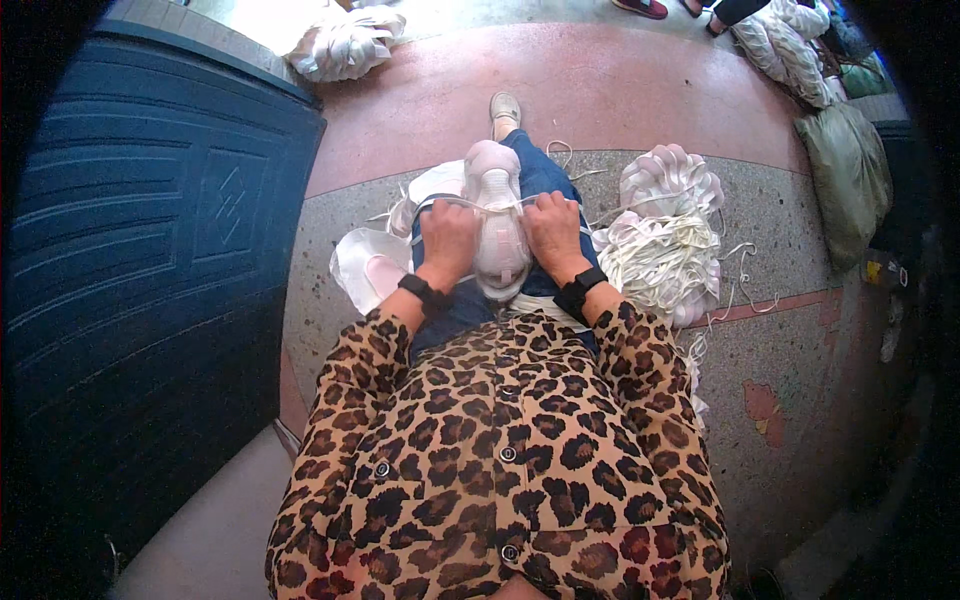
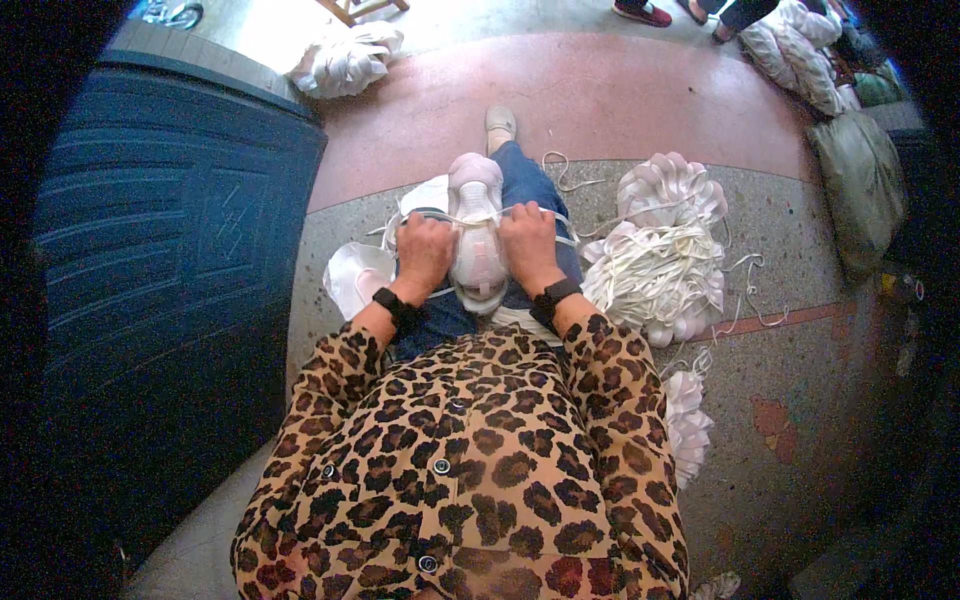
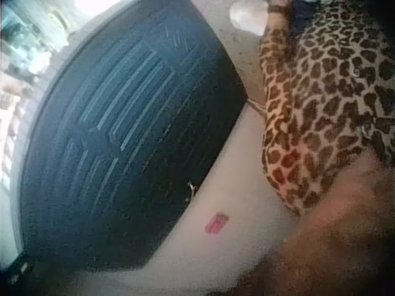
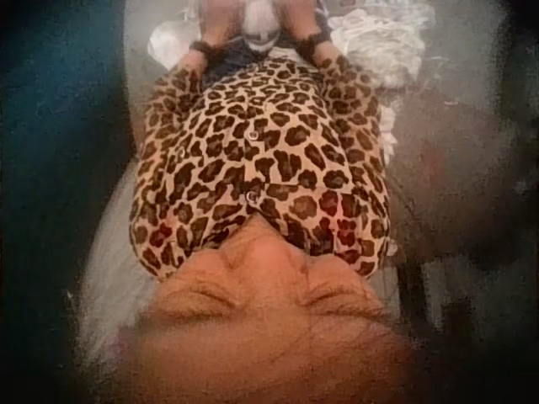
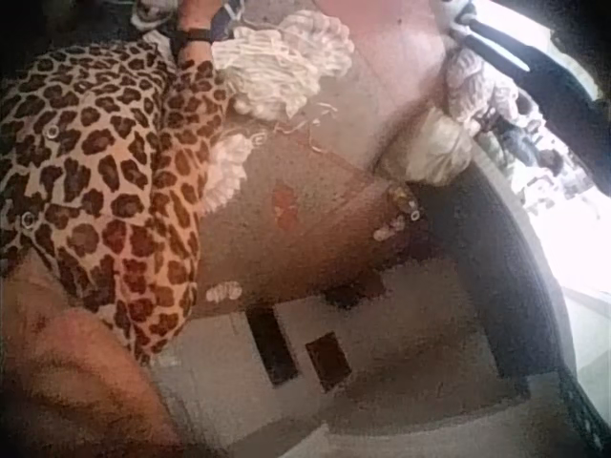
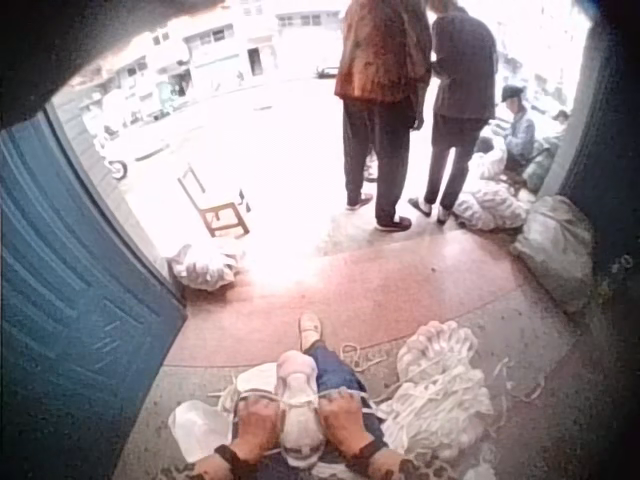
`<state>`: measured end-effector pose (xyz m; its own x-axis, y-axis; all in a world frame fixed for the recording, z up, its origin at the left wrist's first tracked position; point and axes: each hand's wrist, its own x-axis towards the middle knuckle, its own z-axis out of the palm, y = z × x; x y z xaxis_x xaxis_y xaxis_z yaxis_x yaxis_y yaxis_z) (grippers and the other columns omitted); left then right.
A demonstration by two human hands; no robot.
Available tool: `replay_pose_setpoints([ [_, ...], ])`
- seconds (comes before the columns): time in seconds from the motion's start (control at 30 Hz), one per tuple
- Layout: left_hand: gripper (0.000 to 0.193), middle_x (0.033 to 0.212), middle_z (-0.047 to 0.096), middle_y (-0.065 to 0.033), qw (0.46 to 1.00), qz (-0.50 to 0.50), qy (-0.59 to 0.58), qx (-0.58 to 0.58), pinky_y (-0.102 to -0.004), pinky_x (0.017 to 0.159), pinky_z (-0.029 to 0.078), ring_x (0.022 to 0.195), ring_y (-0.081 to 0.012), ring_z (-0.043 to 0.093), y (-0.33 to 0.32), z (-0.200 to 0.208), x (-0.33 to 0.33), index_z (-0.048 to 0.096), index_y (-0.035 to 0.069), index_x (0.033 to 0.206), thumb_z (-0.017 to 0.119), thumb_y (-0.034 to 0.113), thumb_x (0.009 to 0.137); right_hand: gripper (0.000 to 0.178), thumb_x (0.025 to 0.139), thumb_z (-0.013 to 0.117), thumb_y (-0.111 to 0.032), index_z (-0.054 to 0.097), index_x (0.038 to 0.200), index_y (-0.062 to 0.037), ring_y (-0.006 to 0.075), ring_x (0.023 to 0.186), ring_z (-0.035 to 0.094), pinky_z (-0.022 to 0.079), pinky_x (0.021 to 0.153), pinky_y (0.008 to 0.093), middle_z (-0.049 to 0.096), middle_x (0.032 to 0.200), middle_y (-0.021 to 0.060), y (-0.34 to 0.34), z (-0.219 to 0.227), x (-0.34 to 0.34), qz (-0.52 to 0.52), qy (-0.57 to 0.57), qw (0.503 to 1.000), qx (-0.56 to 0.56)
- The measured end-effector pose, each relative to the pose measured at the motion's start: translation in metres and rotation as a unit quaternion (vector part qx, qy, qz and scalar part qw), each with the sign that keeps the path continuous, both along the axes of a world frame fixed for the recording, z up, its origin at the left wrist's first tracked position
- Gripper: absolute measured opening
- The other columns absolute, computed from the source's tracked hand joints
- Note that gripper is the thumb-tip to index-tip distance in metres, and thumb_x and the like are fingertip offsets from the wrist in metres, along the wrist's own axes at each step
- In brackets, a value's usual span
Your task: Lacing and assembling shoe components in a manufacturing setting.
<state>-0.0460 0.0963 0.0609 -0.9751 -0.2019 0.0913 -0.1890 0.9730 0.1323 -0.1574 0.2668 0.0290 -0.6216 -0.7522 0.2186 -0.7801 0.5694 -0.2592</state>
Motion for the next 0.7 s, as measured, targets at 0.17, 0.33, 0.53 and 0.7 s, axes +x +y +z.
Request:
replay_pose_setpoints([
  [0.17,0.021,0.095,0.064,-0.0105,0.998,0.022,-0.065,0.014,-0.0471,0.076,0.043,0.094,-0.0314,0.055,0.015,0.008,0.006,0.063,0.007,0.093,0.065,0.026,0.085,0.019,0.08,0.066,-0.026,0.07,0.085,-0.0082,0.0254,0.094,0.056,0.04,0.079,0.0429,0.061,0.091,0.0063,-0.003,0.016,0.019,0.002,-0.025,0.998,0.056],
  [0.33,0.014,0.094,0.066,-0.014,0.988,0.025,-0.109,0.109,-0.05,0.079,0.05,0.097,-0.0362,0.056,-0.005,-0.01,-0.001,0.067,0.004,0.087,0.058,0.014,0.084,0.016,0.082,0.061,-0.017,0.069,0.09,-0.0066,0.0295,0.096,0.056,0.041,0.077,0.0463,0.062,0.093,0.01,-0.002,-0.007,0.01,-0.012,-0.067,0.994,0.085],
  [0.53,0.017,0.092,0.068,-0.0179,0.978,0.002,-0.092,0.185,-0.0486,0.082,0.051,0.094,-0.0393,0.059,-0.014,-0.005,0.0,0.069,0.005,0.089,0.055,0.015,0.087,0.014,0.082,0.058,-0.013,0.069,0.088,-0.0068,0.0314,0.094,0.057,0.042,0.075,0.0478,0.062,0.092,0.0117,0.004,-0.016,0.003,0.009,-0.139,0.99,-0.025],
  [0.7,0.018,0.086,0.069,-0.0192,0.979,-0.019,-0.024,0.202,-0.0486,0.074,0.052,0.082,-0.0366,0.067,-0.022,0.004,-0.038,0.069,0.004,0.093,0.055,0.014,0.088,0.012,0.084,0.059,-0.016,0.07,0.085,-0.0102,0.0312,0.09,0.057,0.042,0.074,0.0468,0.063,0.088,0.0086,0.004,-0.014,0.008,-0.019,-0.156,0.983,-0.095],
])
